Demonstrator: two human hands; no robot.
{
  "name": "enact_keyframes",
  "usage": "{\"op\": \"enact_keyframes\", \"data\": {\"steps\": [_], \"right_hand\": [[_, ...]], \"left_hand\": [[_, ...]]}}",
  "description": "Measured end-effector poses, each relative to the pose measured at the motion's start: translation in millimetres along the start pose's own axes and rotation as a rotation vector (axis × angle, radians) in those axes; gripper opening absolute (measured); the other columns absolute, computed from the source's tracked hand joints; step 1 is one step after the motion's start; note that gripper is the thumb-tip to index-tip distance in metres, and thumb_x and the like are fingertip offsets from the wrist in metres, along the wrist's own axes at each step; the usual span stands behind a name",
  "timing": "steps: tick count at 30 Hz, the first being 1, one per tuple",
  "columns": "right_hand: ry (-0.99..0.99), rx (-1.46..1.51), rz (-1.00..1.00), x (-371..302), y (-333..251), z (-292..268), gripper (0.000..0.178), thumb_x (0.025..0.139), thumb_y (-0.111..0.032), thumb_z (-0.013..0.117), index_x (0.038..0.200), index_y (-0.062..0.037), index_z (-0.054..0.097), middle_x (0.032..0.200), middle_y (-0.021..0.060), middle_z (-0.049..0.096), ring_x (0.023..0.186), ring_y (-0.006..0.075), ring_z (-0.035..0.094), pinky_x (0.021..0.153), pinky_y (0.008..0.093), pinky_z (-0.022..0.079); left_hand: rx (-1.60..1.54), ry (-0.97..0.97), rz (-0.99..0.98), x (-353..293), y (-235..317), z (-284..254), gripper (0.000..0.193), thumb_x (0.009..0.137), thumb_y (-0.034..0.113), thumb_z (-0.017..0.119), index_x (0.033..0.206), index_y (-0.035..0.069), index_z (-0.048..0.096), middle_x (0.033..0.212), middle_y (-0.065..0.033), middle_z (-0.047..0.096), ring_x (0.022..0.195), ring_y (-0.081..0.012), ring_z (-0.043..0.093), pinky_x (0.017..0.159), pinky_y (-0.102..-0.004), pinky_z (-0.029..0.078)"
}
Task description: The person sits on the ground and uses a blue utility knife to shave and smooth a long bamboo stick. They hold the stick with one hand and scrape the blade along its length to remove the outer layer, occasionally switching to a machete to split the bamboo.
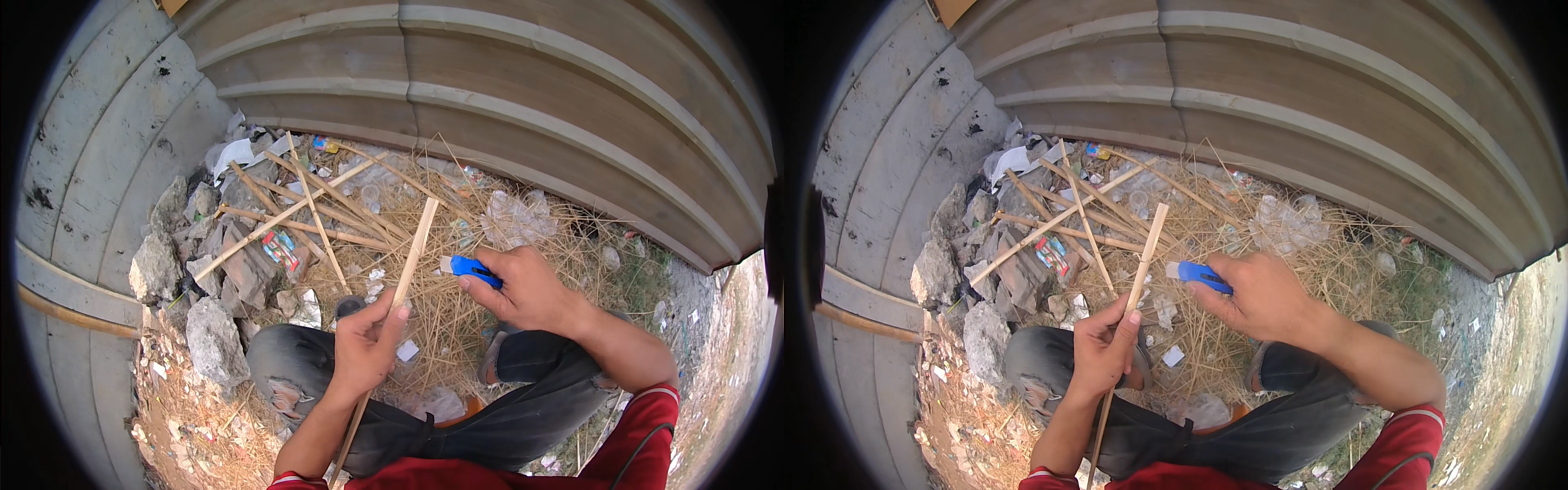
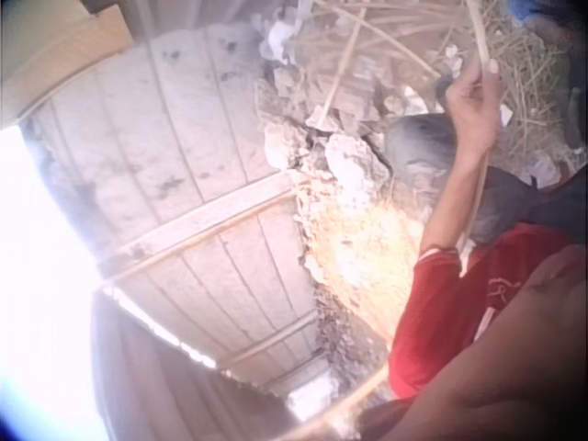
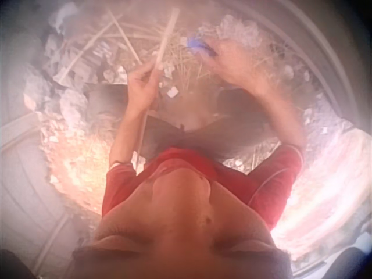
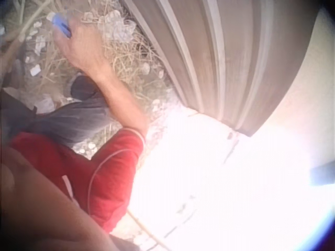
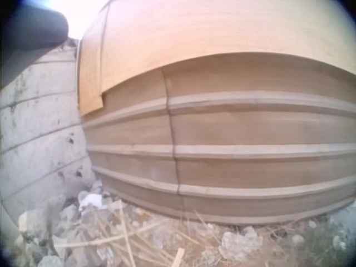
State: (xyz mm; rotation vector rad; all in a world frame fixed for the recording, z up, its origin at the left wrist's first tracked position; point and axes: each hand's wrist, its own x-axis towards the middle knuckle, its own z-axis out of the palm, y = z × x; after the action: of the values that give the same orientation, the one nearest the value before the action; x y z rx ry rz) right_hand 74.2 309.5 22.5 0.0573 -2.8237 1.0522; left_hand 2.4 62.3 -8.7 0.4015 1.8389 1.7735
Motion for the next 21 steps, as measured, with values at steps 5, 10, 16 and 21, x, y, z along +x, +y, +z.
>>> {"op": "enact_keyframes", "data": {"steps": [5,10,16,21], "right_hand": [[-0.148,-0.135,-0.024,2,-22,21,0.04,0.098,-0.042,0.062,0.092,-0.0027,0.063,0.065,0.0201,0.065,0.062,0.0432,0.066,0.058,0.0531,0.052],[-0.036,-0.169,0.058,9,-2,19,0.042,0.1,-0.045,0.059,0.095,-0.003,0.063,0.063,0.0205,0.064,0.062,0.0439,0.066,0.057,0.0547,0.051],[0.133,-0.227,0.141,18,15,9,0.041,0.1,-0.044,0.059,0.093,-0.004,0.064,0.062,0.0203,0.064,0.061,0.0442,0.065,0.057,0.0533,0.05],[0.171,-0.28,0.154,20,12,4,0.04,0.1,-0.044,0.06,0.094,-0.0048,0.065,0.063,0.0204,0.064,0.061,0.0442,0.065,0.057,0.0531,0.05]], "left_hand": [[-0.014,0.006,0.052,3,-2,10,0.037,0.101,0.012,0.065,0.135,-0.003,0.062,0.067,0.0021,0.057,0.046,-0.001,0.044,0.039,-0.0199,0.033],[0.084,-0.011,0.066,5,-8,8,0.036,0.101,0.012,0.065,0.132,-0.007,0.063,0.09,-0.0007,0.065,0.078,-0.0022,0.052,0.065,-0.0202,0.043],[0.16,-0.017,0.099,7,-17,7,0.036,0.1,0.012,0.065,0.13,-0.008,0.063,0.081,-0.0003,0.061,0.076,-0.0039,0.05,0.065,-0.0228,0.044],[0.186,-0.011,0.126,9,-8,11,0.035,0.1,0.012,0.066,0.13,-0.007,0.064,0.074,0.0006,0.058,0.073,-0.0033,0.049,0.063,-0.0235,0.043]]}}
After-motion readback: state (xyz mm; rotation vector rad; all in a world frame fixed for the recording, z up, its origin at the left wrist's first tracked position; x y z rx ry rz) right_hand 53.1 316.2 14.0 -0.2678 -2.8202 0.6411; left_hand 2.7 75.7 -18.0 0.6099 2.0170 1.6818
